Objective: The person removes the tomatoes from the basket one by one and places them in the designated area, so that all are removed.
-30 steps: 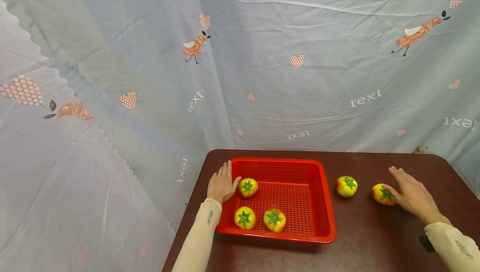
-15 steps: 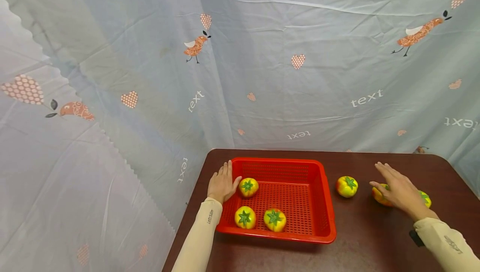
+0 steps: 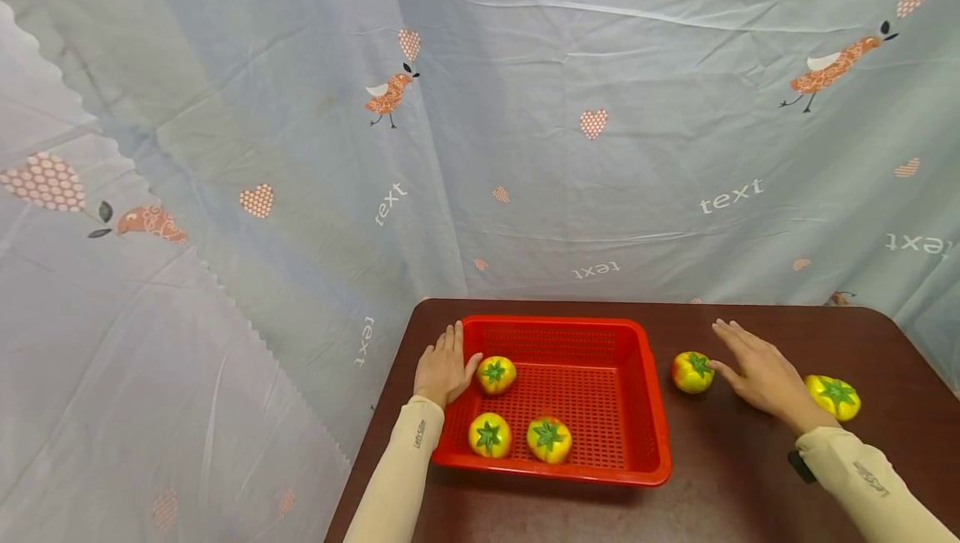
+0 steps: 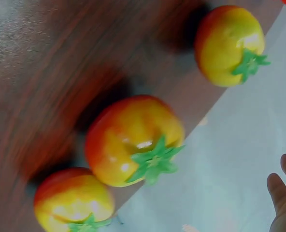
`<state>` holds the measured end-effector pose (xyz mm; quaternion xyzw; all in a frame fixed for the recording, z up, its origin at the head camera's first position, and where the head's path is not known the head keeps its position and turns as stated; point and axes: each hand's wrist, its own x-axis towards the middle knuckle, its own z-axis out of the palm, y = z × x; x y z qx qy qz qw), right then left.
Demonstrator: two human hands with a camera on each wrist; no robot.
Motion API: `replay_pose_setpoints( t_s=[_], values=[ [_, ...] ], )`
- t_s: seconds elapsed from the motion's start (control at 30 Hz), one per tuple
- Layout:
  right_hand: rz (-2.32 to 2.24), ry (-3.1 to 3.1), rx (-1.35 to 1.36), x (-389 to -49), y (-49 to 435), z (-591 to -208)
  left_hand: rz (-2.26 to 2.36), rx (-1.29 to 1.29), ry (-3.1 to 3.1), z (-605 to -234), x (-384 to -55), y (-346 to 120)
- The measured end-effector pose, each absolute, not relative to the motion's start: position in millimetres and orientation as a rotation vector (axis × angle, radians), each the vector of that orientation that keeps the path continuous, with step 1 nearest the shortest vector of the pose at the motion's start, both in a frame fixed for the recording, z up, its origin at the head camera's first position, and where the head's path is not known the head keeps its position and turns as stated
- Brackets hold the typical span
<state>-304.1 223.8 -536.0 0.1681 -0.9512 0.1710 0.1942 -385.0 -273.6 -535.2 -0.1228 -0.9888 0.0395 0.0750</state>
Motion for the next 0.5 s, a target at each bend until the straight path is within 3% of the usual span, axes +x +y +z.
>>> replay_pose_setpoints(
  t_s=[0.5],
  values=[
    [0.416, -2.604, 0.652, -310.1, 180.4, -524.2, 0.112, -0.376, -2.963, -537.8, -386.5, -275.1]
  ],
)
